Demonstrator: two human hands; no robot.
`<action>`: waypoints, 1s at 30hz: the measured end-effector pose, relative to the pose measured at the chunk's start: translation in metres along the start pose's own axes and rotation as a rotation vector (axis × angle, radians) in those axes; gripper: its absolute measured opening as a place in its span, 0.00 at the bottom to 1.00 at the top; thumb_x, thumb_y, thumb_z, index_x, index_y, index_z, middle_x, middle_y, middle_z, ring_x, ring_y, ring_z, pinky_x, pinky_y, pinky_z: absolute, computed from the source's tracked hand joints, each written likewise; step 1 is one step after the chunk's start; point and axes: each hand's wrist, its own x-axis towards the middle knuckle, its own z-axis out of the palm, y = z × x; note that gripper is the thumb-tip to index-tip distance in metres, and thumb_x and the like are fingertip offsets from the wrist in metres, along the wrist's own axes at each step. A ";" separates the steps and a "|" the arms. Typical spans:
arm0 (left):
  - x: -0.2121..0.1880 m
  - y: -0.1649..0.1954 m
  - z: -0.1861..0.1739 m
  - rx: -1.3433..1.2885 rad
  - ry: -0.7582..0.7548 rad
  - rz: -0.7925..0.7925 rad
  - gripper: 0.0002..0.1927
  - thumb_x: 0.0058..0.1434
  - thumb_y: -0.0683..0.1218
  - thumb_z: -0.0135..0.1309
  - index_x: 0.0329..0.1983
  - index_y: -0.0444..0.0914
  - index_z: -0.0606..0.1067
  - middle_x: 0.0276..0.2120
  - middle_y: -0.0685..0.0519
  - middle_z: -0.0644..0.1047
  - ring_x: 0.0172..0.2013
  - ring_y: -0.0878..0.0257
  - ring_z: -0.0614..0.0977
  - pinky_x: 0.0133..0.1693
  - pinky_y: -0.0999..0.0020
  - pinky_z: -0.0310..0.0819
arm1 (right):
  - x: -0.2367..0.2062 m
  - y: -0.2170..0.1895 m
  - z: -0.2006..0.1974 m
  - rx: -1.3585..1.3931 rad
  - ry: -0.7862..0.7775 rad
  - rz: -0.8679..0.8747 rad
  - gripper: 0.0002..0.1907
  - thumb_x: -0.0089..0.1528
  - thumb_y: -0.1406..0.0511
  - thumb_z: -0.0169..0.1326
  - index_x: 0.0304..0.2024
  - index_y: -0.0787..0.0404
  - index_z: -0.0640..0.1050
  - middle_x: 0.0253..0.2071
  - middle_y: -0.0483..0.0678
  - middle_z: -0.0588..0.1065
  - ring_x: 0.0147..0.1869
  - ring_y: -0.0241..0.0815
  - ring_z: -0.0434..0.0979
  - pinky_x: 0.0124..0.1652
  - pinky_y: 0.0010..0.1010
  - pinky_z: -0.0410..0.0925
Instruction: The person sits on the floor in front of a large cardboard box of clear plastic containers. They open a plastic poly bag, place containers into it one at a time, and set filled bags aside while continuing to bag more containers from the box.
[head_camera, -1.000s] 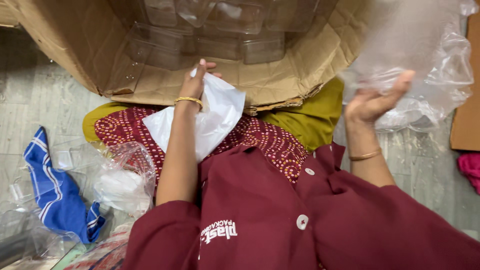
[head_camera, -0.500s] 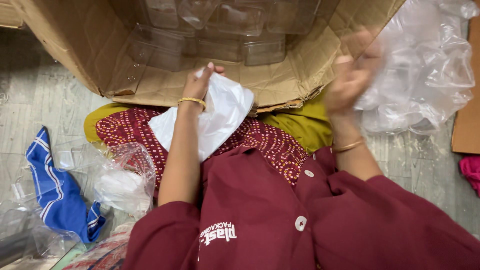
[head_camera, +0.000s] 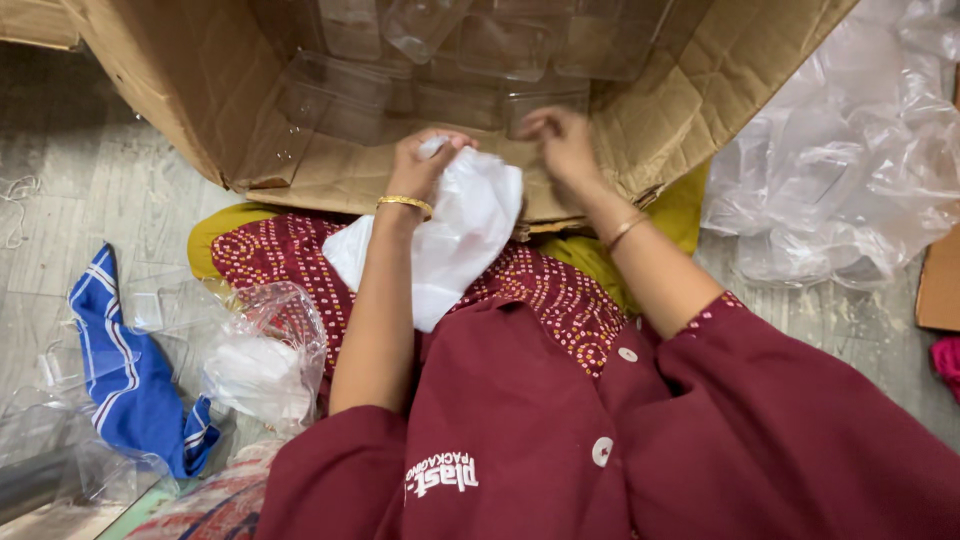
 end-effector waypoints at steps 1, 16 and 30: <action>0.002 0.003 -0.005 0.177 0.067 0.065 0.07 0.63 0.44 0.62 0.41 0.35 0.83 0.39 0.53 0.85 0.40 0.65 0.82 0.46 0.70 0.77 | 0.015 0.000 -0.007 -0.051 0.196 -0.107 0.10 0.64 0.74 0.53 0.47 0.65 0.79 0.44 0.52 0.81 0.49 0.40 0.80 0.46 0.32 0.72; 0.032 0.048 -0.129 0.583 0.560 -0.118 0.39 0.62 0.54 0.55 0.75 0.41 0.59 0.64 0.47 0.73 0.63 0.52 0.74 0.61 0.64 0.67 | 0.048 -0.014 -0.055 -0.262 -0.042 0.346 0.40 0.49 0.65 0.76 0.59 0.65 0.70 0.51 0.49 0.75 0.53 0.43 0.75 0.44 0.31 0.72; 0.029 0.035 -0.128 0.444 0.554 -0.185 0.35 0.60 0.61 0.59 0.62 0.35 0.72 0.56 0.46 0.78 0.55 0.53 0.77 0.57 0.63 0.68 | 0.017 -0.010 -0.082 -0.204 -0.431 0.323 0.48 0.51 0.63 0.71 0.71 0.58 0.64 0.61 0.50 0.71 0.66 0.45 0.69 0.60 0.35 0.67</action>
